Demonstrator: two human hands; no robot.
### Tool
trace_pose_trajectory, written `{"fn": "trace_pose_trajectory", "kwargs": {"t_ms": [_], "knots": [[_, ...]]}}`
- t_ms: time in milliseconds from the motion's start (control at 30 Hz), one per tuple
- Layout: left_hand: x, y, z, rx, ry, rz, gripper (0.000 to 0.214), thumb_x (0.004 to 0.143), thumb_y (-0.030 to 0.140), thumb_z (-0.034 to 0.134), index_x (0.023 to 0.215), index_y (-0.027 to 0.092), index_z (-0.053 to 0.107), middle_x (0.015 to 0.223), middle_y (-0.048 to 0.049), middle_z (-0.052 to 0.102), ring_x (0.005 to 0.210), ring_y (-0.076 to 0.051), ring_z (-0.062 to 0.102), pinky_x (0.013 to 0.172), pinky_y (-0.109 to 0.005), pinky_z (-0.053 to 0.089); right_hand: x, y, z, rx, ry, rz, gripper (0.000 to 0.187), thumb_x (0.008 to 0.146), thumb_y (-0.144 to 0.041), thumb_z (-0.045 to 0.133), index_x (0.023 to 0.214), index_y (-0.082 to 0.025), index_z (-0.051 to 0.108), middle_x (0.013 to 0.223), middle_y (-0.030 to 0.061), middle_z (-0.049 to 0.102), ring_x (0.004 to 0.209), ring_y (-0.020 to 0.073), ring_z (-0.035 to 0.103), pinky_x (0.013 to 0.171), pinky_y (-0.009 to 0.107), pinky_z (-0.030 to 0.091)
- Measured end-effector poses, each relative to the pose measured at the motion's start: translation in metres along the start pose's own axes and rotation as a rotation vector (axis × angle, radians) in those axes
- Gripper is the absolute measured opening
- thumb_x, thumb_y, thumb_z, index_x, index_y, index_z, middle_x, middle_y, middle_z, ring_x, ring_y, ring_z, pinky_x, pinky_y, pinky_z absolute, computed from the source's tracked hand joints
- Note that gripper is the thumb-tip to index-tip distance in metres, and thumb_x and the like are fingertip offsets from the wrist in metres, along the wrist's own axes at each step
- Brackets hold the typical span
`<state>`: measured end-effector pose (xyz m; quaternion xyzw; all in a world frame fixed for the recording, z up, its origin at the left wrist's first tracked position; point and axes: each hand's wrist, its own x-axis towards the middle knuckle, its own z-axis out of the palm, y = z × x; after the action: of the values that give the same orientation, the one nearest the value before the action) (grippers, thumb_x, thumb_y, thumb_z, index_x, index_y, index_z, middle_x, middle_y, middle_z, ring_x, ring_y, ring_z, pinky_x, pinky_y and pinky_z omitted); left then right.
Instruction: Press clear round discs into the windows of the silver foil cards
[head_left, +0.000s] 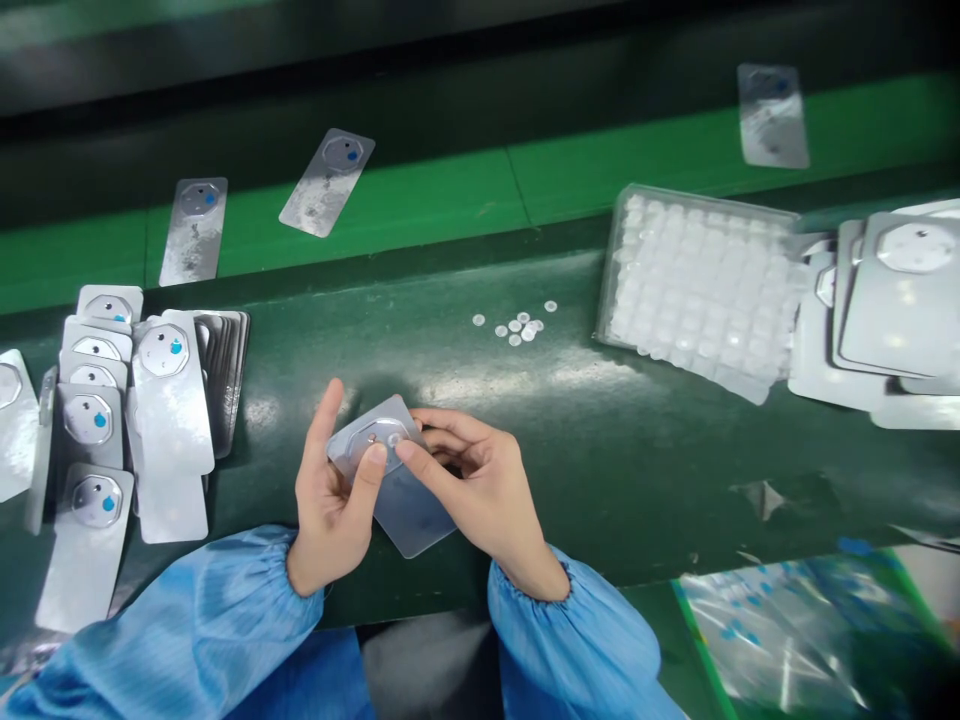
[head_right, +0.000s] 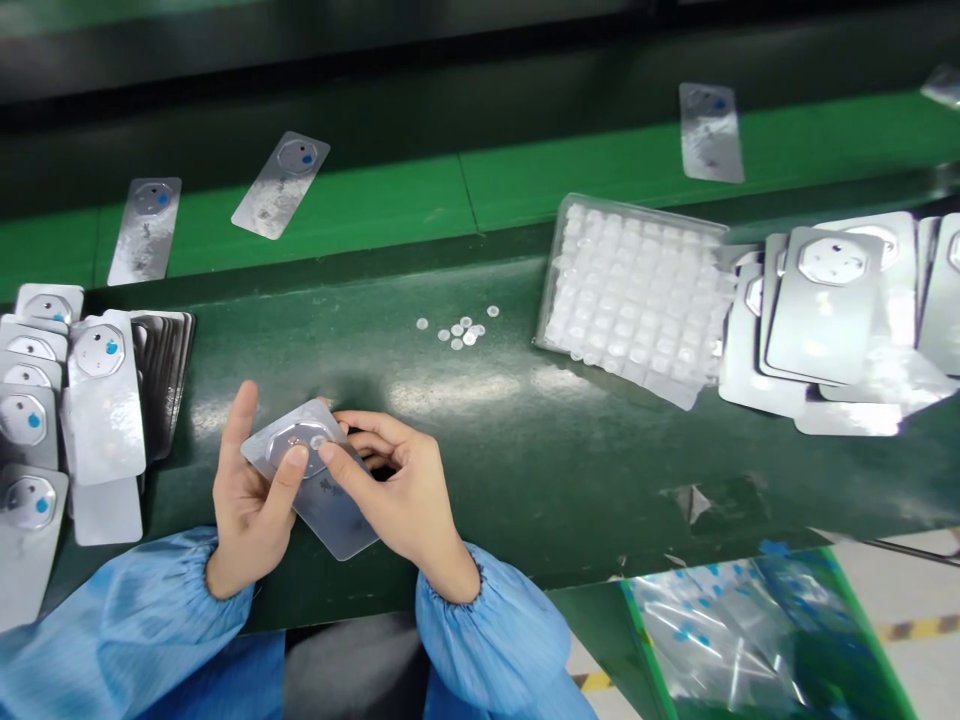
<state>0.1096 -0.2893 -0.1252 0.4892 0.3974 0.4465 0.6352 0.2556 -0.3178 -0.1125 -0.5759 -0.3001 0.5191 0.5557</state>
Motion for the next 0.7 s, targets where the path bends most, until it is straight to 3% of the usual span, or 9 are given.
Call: {"fn": "trace_pose_trajectory", "kwargs": {"t_ms": [133,200,333,433,567,700], "knots": [[0.002,0.001,0.0,0.0,0.018,-0.042,0.07,0.101,0.027,0.065,0.162,0.032,0.033,0.097,-0.0025,0.078,0.079,-0.011,0.074,0.073,-0.02,0.062,-0.001,0.004,-0.003,-0.055,-0.05,-0.025,0.03,0.091,-0.03,0.074,0.119,-0.019,0.075,0.092,0.0051,0.082,0.08,0.0211,0.079,0.066,0.028,0.064],[0.003,0.002,0.0,0.002,0.023,-0.04,0.069,0.1,0.027,0.066,0.162,0.033,0.034,0.101,-0.0027,0.079,0.081,-0.011,0.074,0.077,-0.02,0.062,-0.003,0.008,-0.004,-0.122,-0.04,-0.108,0.032,0.094,-0.028,0.071,0.125,-0.02,0.073,0.095,0.0048,0.082,0.082,0.0214,0.08,0.066,0.029,0.066],[0.005,0.002,0.001,-0.008,0.023,-0.029,0.067,0.1,0.026,0.066,0.16,0.033,0.038,0.113,-0.004,0.078,0.09,-0.011,0.075,0.085,-0.021,0.061,-0.007,0.012,-0.01,-0.494,0.077,-0.519,0.034,0.097,-0.018,0.071,0.13,-0.025,0.071,0.109,0.004,0.081,0.088,0.0191,0.079,0.075,0.029,0.067],[0.006,0.002,0.001,-0.02,-0.001,-0.03,0.067,0.1,0.026,0.066,0.16,0.033,0.037,0.11,-0.0031,0.078,0.091,-0.011,0.074,0.087,-0.022,0.061,-0.004,0.007,-0.017,-0.82,0.04,-0.806,0.023,0.098,-0.015,0.07,0.119,-0.023,0.075,0.109,0.0054,0.08,0.091,0.0189,0.077,0.081,0.03,0.065],[0.005,0.002,-0.001,-0.022,-0.015,-0.063,0.069,0.101,0.029,0.065,0.162,0.032,0.035,0.087,0.0008,0.075,0.072,-0.01,0.068,0.071,-0.02,0.06,0.004,-0.004,-0.027,-1.085,-0.037,-0.96,0.021,0.1,-0.007,0.063,0.111,-0.02,0.076,0.098,0.0042,0.079,0.076,0.0151,0.073,0.068,0.027,0.059],[0.005,0.004,-0.003,-0.004,-0.041,-0.124,0.071,0.101,0.033,0.064,0.164,0.032,0.031,0.065,0.0062,0.059,0.052,-0.008,0.052,0.054,-0.017,0.051,0.009,-0.012,-0.033,-1.189,-0.131,-0.987,0.026,0.104,-0.011,0.056,0.111,-0.024,0.077,0.098,0.0039,0.079,0.077,0.0154,0.07,0.064,0.028,0.054]]}}
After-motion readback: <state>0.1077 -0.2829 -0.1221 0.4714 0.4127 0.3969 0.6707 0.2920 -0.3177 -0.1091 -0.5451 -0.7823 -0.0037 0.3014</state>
